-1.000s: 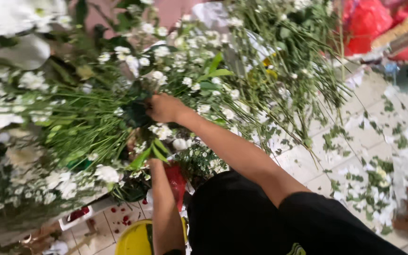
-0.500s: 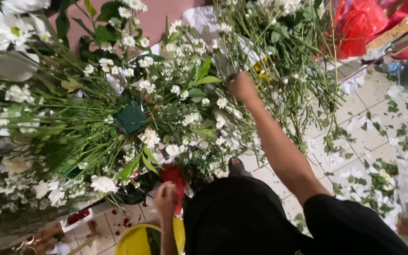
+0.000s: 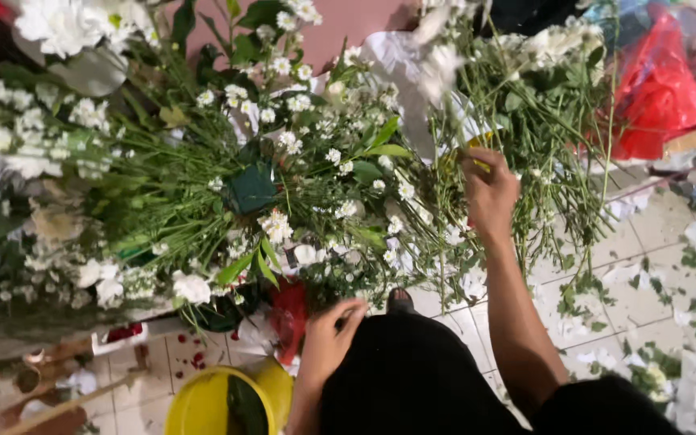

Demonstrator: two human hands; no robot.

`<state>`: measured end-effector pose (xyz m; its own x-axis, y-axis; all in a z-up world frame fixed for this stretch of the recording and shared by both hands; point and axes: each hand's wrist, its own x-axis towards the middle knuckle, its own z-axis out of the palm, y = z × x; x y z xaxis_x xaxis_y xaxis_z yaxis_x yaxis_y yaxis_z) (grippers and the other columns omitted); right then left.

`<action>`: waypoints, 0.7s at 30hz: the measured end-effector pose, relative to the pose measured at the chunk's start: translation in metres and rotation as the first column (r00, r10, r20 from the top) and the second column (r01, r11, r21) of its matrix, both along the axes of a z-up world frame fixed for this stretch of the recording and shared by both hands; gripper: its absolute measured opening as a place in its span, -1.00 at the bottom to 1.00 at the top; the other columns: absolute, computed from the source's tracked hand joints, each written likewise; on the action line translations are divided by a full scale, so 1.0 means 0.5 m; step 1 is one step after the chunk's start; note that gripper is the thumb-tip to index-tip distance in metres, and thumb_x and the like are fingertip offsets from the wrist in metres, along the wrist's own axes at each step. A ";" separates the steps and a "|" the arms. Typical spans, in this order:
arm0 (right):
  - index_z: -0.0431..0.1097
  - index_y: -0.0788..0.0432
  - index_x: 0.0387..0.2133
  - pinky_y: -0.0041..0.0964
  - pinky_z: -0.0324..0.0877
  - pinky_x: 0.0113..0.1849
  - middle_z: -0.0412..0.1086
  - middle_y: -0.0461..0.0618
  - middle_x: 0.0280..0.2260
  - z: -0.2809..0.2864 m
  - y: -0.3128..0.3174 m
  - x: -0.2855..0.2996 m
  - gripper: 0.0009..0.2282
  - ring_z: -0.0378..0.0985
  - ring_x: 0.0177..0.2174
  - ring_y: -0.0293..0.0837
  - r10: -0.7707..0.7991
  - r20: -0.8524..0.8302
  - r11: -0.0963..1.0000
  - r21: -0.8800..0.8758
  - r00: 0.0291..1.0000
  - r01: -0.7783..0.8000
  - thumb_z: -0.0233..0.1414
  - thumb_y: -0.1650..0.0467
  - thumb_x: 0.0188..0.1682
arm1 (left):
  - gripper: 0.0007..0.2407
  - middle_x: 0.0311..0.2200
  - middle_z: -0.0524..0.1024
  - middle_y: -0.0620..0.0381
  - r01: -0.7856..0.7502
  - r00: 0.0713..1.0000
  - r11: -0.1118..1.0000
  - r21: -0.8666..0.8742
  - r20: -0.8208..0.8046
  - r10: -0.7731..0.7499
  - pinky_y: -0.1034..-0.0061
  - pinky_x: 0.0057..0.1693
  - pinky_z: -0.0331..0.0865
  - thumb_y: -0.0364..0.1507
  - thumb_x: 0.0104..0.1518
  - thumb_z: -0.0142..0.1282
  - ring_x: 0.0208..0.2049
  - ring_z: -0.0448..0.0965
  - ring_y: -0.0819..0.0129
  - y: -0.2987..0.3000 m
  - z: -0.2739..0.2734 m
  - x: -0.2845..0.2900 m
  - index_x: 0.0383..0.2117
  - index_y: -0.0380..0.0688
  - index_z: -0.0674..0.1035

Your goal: The person arranges a flower bouquet by cutting the stems with shears and inserting them into floral foam, while handling many white flowers.

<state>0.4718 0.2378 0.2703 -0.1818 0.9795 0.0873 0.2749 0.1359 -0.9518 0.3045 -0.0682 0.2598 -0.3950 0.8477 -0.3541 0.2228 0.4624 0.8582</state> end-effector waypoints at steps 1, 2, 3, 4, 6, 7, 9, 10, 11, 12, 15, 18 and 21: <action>0.45 0.28 -0.12 -0.30 0.42 -0.24 0.35 0.10 -0.13 0.006 -0.014 0.017 -0.88 0.43 -0.29 -0.09 0.045 -0.068 0.998 0.050 0.997 -0.042 0.03 0.52 0.13 | -0.81 -0.14 0.73 0.22 0.078 0.995 0.974 0.211 -0.074 -0.064 0.57 0.06 0.50 -0.32 0.23 0.09 -0.07 0.73 0.42 0.035 0.042 0.008 -0.16 -0.03 0.68; 0.45 0.29 -0.10 -0.44 0.32 -0.52 0.43 0.01 -0.30 0.010 -0.034 0.037 -0.88 0.36 -0.53 -0.27 0.089 -0.132 0.992 0.096 0.987 -0.077 0.00 0.53 0.18 | -0.84 -0.12 0.70 0.14 0.170 0.980 0.900 0.401 -0.161 -0.113 0.54 0.06 0.52 -0.43 0.25 0.10 -0.07 0.71 0.41 0.063 0.083 0.015 -0.15 -0.17 0.67; 0.45 0.29 -0.10 -0.44 0.32 -0.52 0.43 0.01 -0.30 0.014 -0.048 0.029 -0.88 0.36 -0.53 -0.27 0.101 -0.126 0.992 0.090 0.987 -0.090 0.00 0.53 0.18 | -0.84 -0.12 0.70 0.14 0.156 0.983 0.905 0.397 -0.153 -0.102 0.54 0.06 0.52 -0.43 0.25 0.10 -0.07 0.71 0.41 0.111 0.075 0.029 -0.15 -0.17 0.67; 0.50 0.29 -0.14 -0.40 0.34 -0.51 0.39 0.03 -0.44 0.017 -0.064 0.022 -0.89 0.36 -0.58 -0.22 0.040 -0.188 0.992 0.128 0.981 -0.015 0.04 0.59 0.14 | -0.84 -0.23 0.70 0.11 0.125 0.985 0.874 0.470 -0.162 -0.053 0.44 -0.04 0.56 -0.37 0.25 0.15 -0.17 0.72 0.31 0.159 0.068 0.038 -0.16 -0.10 0.69; 0.54 0.29 -0.18 -0.35 0.37 -0.50 0.35 0.04 -0.58 0.021 -0.100 0.022 -0.87 0.35 -0.64 -0.18 -0.020 -0.252 0.984 0.166 0.967 0.064 0.09 0.65 0.10 | -0.83 -0.35 0.70 0.08 0.098 0.986 0.833 0.544 -0.169 -0.006 0.34 -0.14 0.59 -0.31 0.25 0.20 -0.27 0.73 0.21 0.234 0.090 0.047 -0.16 -0.03 0.71; 0.52 0.33 -0.17 -0.31 0.36 -0.65 0.36 0.12 -0.63 0.022 -0.119 0.027 -0.89 0.37 -0.74 -0.11 0.014 -0.229 0.998 0.062 0.973 0.000 0.08 0.60 0.09 | -0.75 -0.25 0.65 -0.13 0.108 0.988 0.809 0.577 -0.154 -0.021 0.25 -0.11 0.60 -0.31 0.26 0.17 -0.24 0.70 0.07 0.262 0.120 0.047 -0.06 -0.21 0.63; 0.50 0.37 -0.15 -0.27 0.35 -0.81 0.36 0.20 -0.69 0.028 -0.153 0.028 -0.87 0.39 -0.84 -0.05 0.057 -0.207 0.997 -0.036 0.977 -0.066 0.07 0.54 0.09 | -0.65 -0.15 0.60 -0.34 0.111 0.990 0.779 0.617 -0.139 -0.031 0.16 -0.09 0.60 -0.31 0.27 0.14 -0.21 0.67 -0.07 0.297 0.148 0.052 0.03 -0.39 0.55; 0.49 0.36 -0.14 -0.26 0.35 -0.83 0.31 0.21 -0.73 0.031 -0.177 0.022 -0.85 0.37 -0.86 -0.03 0.037 -0.248 0.987 -0.142 0.968 -0.074 0.09 0.51 0.07 | -0.74 -0.25 0.63 -0.17 0.119 0.986 0.771 0.625 -0.167 -0.016 0.25 -0.14 0.60 -0.35 0.24 0.19 -0.29 0.69 0.06 0.297 0.143 0.056 -0.04 -0.24 0.62; 0.48 0.36 -0.12 -0.24 0.35 -0.86 0.27 0.21 -0.78 0.033 -0.200 0.015 -0.82 0.35 -0.89 -0.02 0.013 -0.285 0.966 -0.245 0.958 -0.086 0.11 0.48 0.05 | -0.82 -0.35 0.67 0.00 0.127 0.981 0.763 0.633 -0.195 -0.001 0.33 -0.18 0.59 -0.38 0.22 0.24 -0.37 0.70 0.20 0.298 0.139 0.058 -0.10 -0.09 0.69; 0.48 0.36 -0.12 -0.24 0.35 -0.86 0.27 0.21 -0.78 0.008 -0.200 0.010 -0.82 0.35 -0.89 -0.02 0.007 -0.290 0.965 -0.248 0.957 -0.083 0.11 0.48 0.05 | -0.82 -0.35 0.67 0.00 0.134 0.980 0.765 0.630 -0.200 -0.007 0.33 -0.18 0.59 -0.38 0.22 0.24 -0.37 0.70 0.20 0.296 0.135 0.060 -0.10 -0.09 0.69; 0.47 0.36 -0.25 -0.33 0.23 -0.79 0.20 0.10 -0.78 -0.031 -0.220 -0.011 -0.93 0.29 -0.86 -0.14 0.016 -0.421 0.983 -0.161 0.907 -0.092 0.04 0.57 0.07 | -0.91 -0.46 0.68 0.25 0.011 0.974 0.738 0.675 -0.175 0.146 0.54 -0.21 0.57 -0.34 0.09 0.36 -0.39 0.72 0.35 0.272 0.134 0.062 -0.32 0.09 0.75; 0.44 0.43 -0.22 -0.40 0.21 -0.73 0.23 0.03 -0.77 -0.010 -0.233 -0.036 -0.89 0.27 -0.84 -0.20 0.046 -0.424 0.986 -0.126 0.904 -0.109 -0.01 0.56 0.10 | -0.92 -0.49 0.67 0.09 0.051 0.981 0.804 0.592 -0.181 0.071 0.52 -0.26 0.53 -0.40 0.22 0.23 -0.47 0.65 0.32 0.239 0.164 0.063 -0.28 -0.02 0.73; 0.49 0.36 -0.19 -0.26 0.41 -0.42 0.41 0.16 -0.50 -0.005 -0.211 -0.051 -0.90 0.37 -0.62 -0.08 0.003 -0.119 0.996 -0.092 0.993 -0.014 0.07 0.52 0.12 | -0.89 -0.55 0.56 0.25 -0.051 0.957 0.744 0.667 -0.179 0.227 0.68 -0.25 0.44 -0.42 0.28 0.13 -0.49 0.54 0.55 0.200 0.187 0.081 -0.38 0.04 0.70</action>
